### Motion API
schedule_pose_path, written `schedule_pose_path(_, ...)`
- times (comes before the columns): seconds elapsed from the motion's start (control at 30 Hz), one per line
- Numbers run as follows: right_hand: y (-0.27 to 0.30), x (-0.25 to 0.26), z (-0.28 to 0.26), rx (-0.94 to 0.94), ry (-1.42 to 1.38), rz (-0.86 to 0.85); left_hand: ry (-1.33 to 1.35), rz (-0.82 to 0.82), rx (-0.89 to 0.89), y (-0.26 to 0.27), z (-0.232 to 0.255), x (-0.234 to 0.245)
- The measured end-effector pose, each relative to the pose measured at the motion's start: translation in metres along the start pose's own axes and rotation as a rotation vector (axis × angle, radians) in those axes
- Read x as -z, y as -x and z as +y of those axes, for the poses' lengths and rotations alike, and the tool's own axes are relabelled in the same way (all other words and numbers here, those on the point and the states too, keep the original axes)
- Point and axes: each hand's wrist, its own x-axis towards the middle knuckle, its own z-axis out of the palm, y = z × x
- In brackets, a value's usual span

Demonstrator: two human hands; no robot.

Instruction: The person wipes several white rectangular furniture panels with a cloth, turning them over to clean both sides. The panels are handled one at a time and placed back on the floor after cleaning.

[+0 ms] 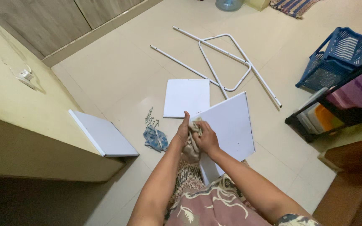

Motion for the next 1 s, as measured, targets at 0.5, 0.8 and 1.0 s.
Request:
schedule_pose_path(0.5, 0.011, 0.076, 0.196, -0.742, 0.023, 0.422, 0.027, 0.002, -0.076, 0.019, -0.002, 0.007)
schedule_pose_path(0.8, 0.074, -0.037, 0.077, 0.171, 0.133, -0.042, -0.004, 0.0, -0.073, 0.006, 0.003, -0.026)
schedule_pose_path(1.0, 0.022, 0.026, 0.146, -0.201, 0.315, 0.202, -0.001, -0.055, -0.053, 0.012, -0.001, -0.023)
